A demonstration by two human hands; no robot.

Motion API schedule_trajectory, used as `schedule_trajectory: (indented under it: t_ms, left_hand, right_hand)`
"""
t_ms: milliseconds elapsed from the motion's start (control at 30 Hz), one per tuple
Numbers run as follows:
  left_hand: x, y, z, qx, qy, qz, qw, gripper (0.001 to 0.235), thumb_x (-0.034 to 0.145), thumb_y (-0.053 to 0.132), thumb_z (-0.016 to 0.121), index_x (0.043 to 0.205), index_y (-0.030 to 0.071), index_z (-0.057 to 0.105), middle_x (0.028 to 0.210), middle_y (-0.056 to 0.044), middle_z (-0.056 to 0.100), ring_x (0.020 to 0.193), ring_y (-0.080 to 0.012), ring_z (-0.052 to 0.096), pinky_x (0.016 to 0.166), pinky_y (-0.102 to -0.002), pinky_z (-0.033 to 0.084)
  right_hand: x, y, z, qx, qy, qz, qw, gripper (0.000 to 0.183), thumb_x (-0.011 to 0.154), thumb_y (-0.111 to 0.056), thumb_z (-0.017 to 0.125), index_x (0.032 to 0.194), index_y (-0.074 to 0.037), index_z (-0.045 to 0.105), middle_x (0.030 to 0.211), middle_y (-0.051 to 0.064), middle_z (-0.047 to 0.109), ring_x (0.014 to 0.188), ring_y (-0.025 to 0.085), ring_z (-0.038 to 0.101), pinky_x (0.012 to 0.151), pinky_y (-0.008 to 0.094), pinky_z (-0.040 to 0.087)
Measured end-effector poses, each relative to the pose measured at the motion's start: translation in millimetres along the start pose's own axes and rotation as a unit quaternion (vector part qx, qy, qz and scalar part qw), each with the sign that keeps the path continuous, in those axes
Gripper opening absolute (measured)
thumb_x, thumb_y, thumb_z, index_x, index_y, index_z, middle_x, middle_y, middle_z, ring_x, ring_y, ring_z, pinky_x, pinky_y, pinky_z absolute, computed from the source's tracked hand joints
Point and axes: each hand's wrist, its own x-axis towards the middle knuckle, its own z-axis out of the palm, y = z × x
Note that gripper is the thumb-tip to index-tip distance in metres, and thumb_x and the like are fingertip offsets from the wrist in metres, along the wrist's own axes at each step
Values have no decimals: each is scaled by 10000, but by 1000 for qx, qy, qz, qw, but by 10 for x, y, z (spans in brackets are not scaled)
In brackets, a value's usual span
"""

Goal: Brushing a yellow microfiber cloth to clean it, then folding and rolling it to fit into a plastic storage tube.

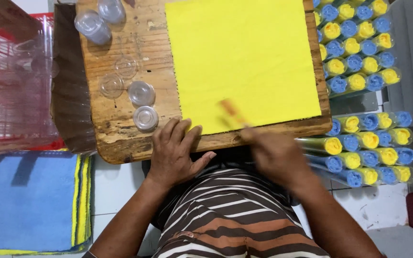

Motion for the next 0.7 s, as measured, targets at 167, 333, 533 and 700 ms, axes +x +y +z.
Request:
schedule_trajectory:
  t_ms: [167, 333, 533, 700]
  left_hand:
    - [29, -2, -7, 9, -6, -5, 1000, 576, 834, 674, 663, 1200, 230, 671, 1193, -37, 591, 1260, -292, 519, 953, -451, 357]
    - [-1, -3, 67, 9, -7, -23, 1000, 568, 814, 689, 672, 1147, 228, 700, 1159, -45, 606, 1241, -311, 540, 927, -485, 387]
    - [0, 28, 76, 11, 0, -43, 999, 529, 824, 664, 683, 1127, 231, 713, 1148, -45, 619, 1247, -311, 539, 941, -494, 374]
    - [17, 22, 89, 23, 3, -39, 999, 385, 929, 586, 638, 1076, 244, 739, 1098, -24, 635, 1232, -287, 553, 920, -466, 377]
  right_hand:
    - [319, -523, 292, -77, -54, -181, 979, 378, 944, -160, 570, 1285, -241, 710, 640, 68, 651, 548, 294, 674, 508, 425, 555]
    - [198, -306, 162, -115, -101, -99, 983, 475, 939, -216, 601, 1385, -373, 646, 736, 74, 714, 655, 303, 732, 560, 432, 589]
    - [-43, 134, -461, -64, -54, 103, 991, 443, 1003, -93, 587, 1387, -289, 688, 1025, 219, 763, 939, 448, 724, 838, 569, 579]
    - [-437, 834, -737, -134, 5, 152, 979, 520, 1057, -126, 581, 1518, -363, 629, 1100, 148, 757, 1029, 394, 701, 923, 540, 567]
